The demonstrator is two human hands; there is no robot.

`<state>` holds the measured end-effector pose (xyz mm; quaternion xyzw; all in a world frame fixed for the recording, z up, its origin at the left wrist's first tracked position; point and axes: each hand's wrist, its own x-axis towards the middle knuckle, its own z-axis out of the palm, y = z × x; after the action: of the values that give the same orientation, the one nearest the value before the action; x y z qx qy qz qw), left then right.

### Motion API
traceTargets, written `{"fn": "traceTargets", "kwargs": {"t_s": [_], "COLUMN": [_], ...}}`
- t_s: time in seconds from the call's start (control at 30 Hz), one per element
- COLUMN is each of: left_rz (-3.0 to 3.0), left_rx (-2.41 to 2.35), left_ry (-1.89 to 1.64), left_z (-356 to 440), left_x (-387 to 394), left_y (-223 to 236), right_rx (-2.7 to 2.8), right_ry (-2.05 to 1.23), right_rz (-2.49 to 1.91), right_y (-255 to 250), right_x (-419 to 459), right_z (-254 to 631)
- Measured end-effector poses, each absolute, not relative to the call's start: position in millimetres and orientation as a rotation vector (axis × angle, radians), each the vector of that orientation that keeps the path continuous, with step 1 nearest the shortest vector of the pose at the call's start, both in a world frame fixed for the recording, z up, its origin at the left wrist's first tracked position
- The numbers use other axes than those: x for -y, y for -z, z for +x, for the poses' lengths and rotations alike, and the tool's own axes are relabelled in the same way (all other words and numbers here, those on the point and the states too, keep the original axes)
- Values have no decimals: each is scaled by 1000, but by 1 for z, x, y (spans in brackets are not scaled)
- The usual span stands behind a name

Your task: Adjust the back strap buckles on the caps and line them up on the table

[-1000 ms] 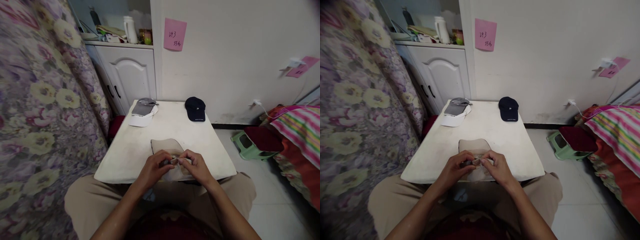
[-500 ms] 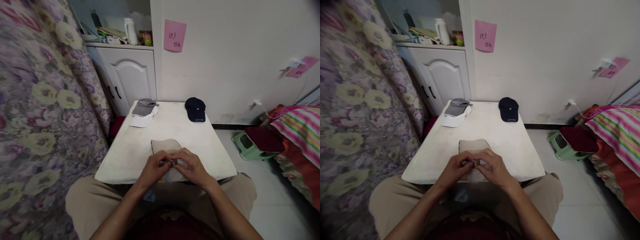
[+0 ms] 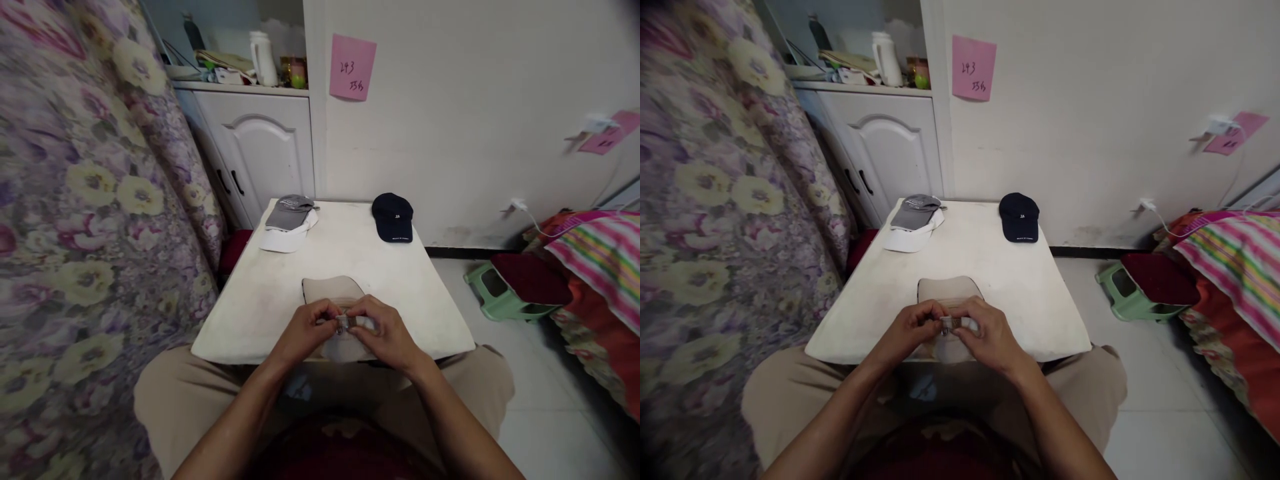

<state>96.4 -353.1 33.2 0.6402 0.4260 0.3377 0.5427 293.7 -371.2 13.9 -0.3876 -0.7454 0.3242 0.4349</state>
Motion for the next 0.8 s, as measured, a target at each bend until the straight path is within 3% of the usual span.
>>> {"fn": "traceTargets", "kwargs": {"t_s": [0.33,0.8], "left_rz": [1445,1433], "left_rx": [-929,-977], "left_ry": [-671,-734], "left_z": [84,86], "left_x": [344,354], "left_y": [-39,-28], "right_rx": [1710,1782], "right_ry": [-1029,-918], "right_rz": [-1075,-1063], "right_y": [-19,-23], "right_x": [369,372], "right_z": [290,287]}}
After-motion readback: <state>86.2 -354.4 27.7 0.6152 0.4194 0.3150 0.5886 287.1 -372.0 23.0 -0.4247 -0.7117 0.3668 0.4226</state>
